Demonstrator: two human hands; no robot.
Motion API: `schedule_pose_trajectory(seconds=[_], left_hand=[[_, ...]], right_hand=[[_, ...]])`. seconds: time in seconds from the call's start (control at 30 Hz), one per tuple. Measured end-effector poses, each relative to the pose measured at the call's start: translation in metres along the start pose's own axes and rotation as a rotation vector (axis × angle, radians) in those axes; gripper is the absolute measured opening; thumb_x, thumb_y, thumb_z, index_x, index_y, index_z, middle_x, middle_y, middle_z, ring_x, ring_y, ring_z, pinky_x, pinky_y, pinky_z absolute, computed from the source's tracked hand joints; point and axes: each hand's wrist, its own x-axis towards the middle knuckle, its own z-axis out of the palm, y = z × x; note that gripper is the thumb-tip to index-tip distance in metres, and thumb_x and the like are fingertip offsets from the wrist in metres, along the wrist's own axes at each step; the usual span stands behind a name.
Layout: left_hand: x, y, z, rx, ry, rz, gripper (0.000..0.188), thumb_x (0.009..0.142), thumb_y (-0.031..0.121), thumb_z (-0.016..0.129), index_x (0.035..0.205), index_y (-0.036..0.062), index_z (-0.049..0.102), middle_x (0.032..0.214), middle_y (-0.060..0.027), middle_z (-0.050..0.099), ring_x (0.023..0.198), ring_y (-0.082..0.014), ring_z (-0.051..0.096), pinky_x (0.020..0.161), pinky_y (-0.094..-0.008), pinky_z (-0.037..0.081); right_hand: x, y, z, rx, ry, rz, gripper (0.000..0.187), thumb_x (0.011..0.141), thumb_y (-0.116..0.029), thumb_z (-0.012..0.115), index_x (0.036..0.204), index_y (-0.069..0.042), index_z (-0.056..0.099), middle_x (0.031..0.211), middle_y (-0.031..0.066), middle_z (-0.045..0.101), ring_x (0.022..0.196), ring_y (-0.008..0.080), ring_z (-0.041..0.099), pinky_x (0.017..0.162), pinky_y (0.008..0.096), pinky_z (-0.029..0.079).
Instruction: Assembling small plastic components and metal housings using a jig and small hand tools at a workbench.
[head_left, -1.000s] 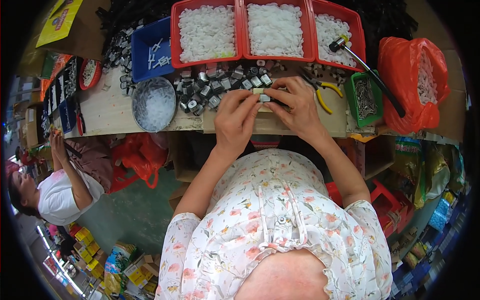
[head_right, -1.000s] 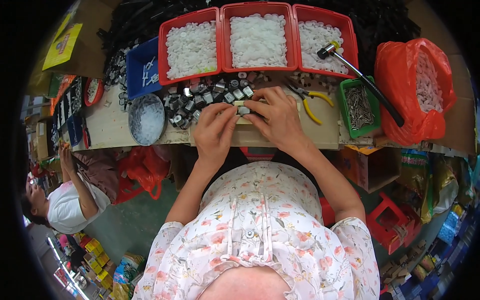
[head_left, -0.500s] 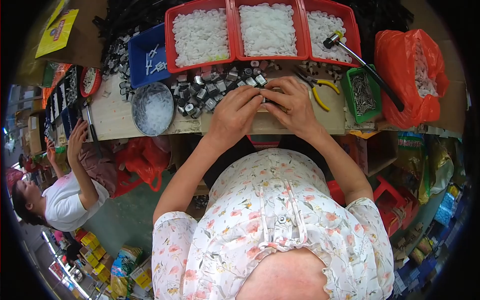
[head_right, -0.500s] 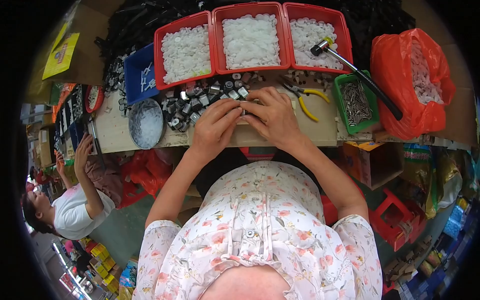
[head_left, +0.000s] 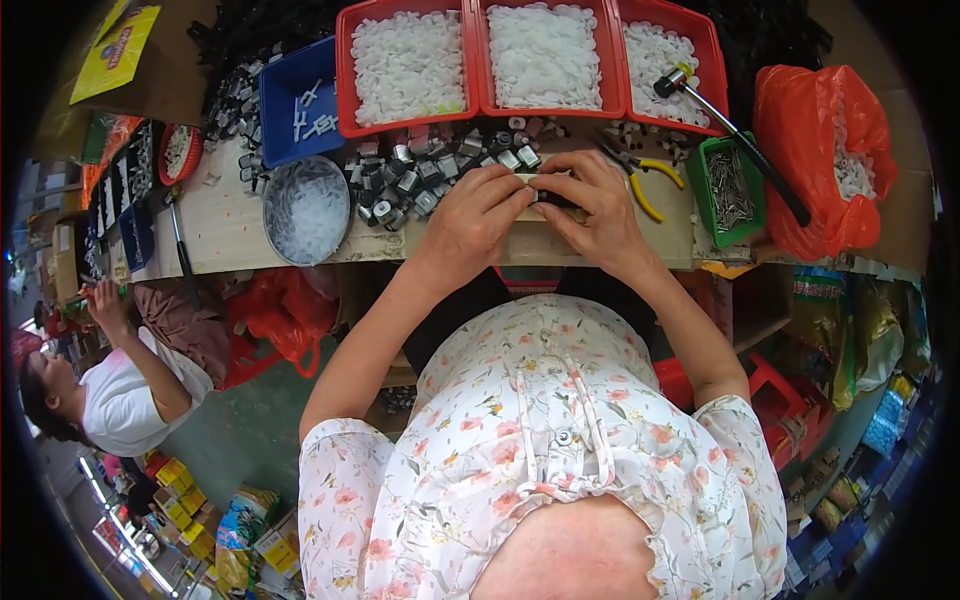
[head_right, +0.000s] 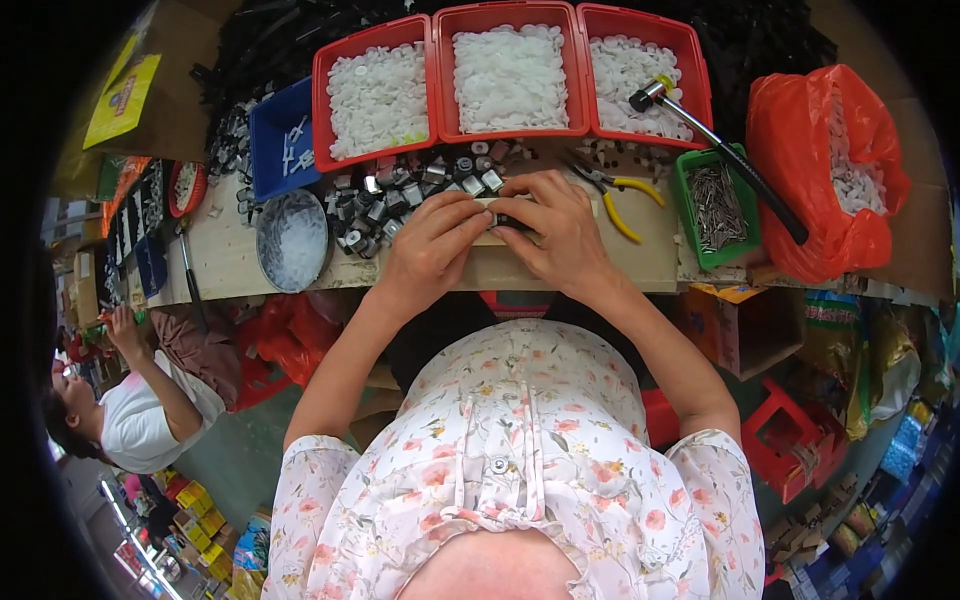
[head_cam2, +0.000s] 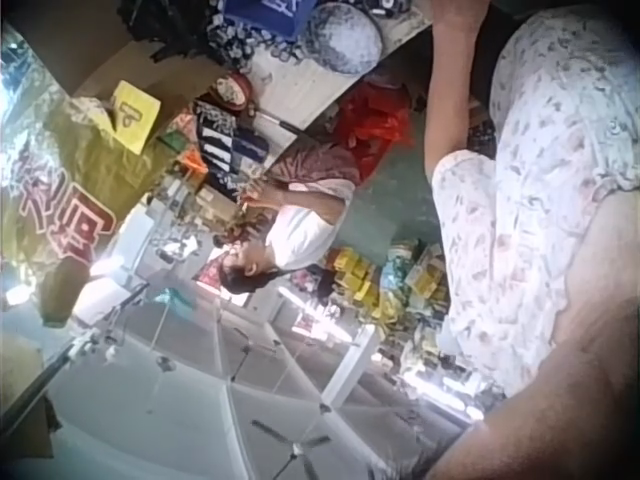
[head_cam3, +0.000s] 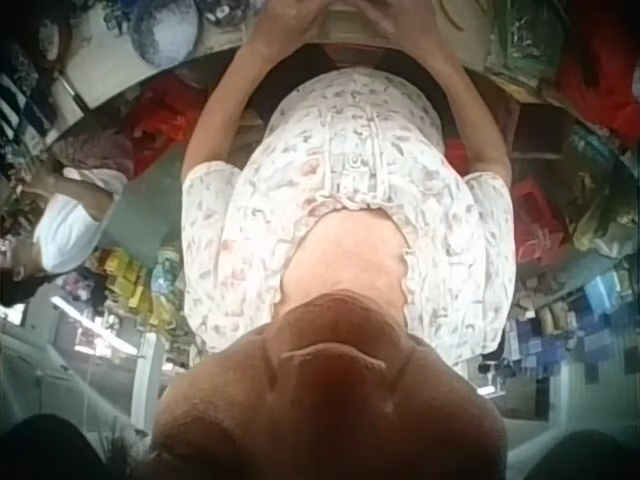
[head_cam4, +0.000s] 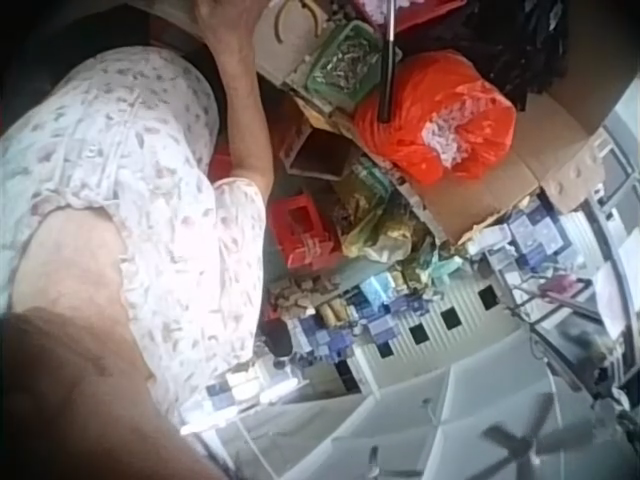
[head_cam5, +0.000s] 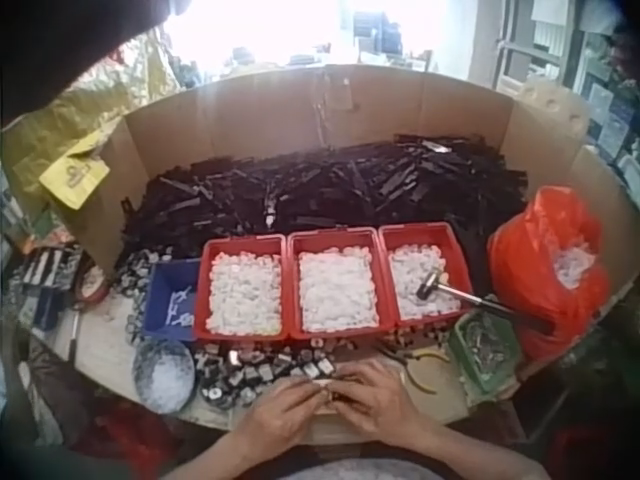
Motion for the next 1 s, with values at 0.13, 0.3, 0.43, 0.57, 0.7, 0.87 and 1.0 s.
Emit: schedule_pose_trajectory(seconds=[0.13,0.3,0.43,0.57,0.7,0.87,1.0], left_hand=[[0.005,0.005,-0.007,0.085,-0.054,0.045,0.036,0.07,-0.003,0.065,0.106,-0.0059,0.064,0.107,-0.015,0.062,0.106,-0.0325,0.059,0.092,-0.0405,0.051],[0.003,0.0,-0.005,0.025,-0.09,0.002,0.045,0.066,-0.008,0.066,0.111,-0.004,0.066,0.111,-0.0153,0.064,0.108,-0.0348,0.061,0.092,-0.043,0.052],[-0.007,0.003,0.005,0.069,-0.038,-0.024,0.043,0.068,-0.008,0.067,0.111,-0.0036,0.066,0.112,-0.0153,0.064,0.109,-0.0349,0.06,0.092,-0.0422,0.052],[-0.009,0.004,0.008,0.038,0.01,-0.06,0.036,0.075,-0.002,0.069,0.111,-0.0026,0.066,0.115,-0.0156,0.063,0.11,-0.034,0.06,0.092,-0.0418,0.051],[-0.006,0.006,-0.008,-0.152,-0.032,-0.172,0.03,0.08,0.003,0.071,0.11,0.0013,0.067,0.115,-0.0162,0.064,0.11,-0.0347,0.06,0.092,-0.0423,0.051],[0.016,-0.012,-0.04,-0.101,0.105,-0.314,0.023,0.081,0.006,0.071,0.103,0.0025,0.07,0.104,-0.0155,0.066,0.103,-0.0331,0.061,0.087,-0.0403,0.051],[0.044,-0.057,-0.052,0.203,0.185,-0.335,0.013,0.079,0.006,0.071,0.091,0.0022,0.072,0.089,-0.0126,0.065,0.09,-0.0331,0.06,0.08,-0.0405,0.05]], right_hand=[[0.0,-0.001,0.001,-0.015,0.008,0.0,0.03,0.072,-0.008,0.077,0.101,-0.004,0.07,0.104,0.0094,0.064,0.097,0.0284,0.06,0.082,0.0392,0.045],[0.0,0.002,0.003,-0.03,0.024,-0.036,0.027,0.073,-0.009,0.077,0.099,-0.004,0.07,0.104,0.0097,0.064,0.097,0.0288,0.06,0.081,0.0393,0.045],[0.0,0.001,0.003,-0.03,0.036,-0.032,0.026,0.074,-0.01,0.077,0.098,-0.004,0.07,0.104,0.01,0.064,0.098,0.029,0.06,0.082,0.0394,0.045],[0.001,-0.004,-0.018,-0.061,0.06,-0.04,0.024,0.075,-0.008,0.076,0.098,-0.003,0.069,0.103,0.0109,0.064,0.097,0.0285,0.06,0.082,0.0388,0.047],[-0.017,-0.002,-0.067,-0.239,0.238,0.098,0.018,0.081,0.0,0.071,0.099,0.0,0.069,0.102,0.0118,0.064,0.091,0.0262,0.064,0.08,0.0346,0.05],[-0.061,0.033,-0.115,-0.436,0.363,0.38,0.012,0.089,-0.001,0.065,0.1,0.002,0.067,0.098,0.0121,0.063,0.087,0.0255,0.065,0.077,0.0331,0.05],[-0.075,0.053,-0.125,-0.585,0.253,0.471,0.013,0.09,-0.006,0.065,0.1,0.002,0.067,0.095,0.0144,0.061,0.083,0.0295,0.063,0.073,0.0359,0.048]])
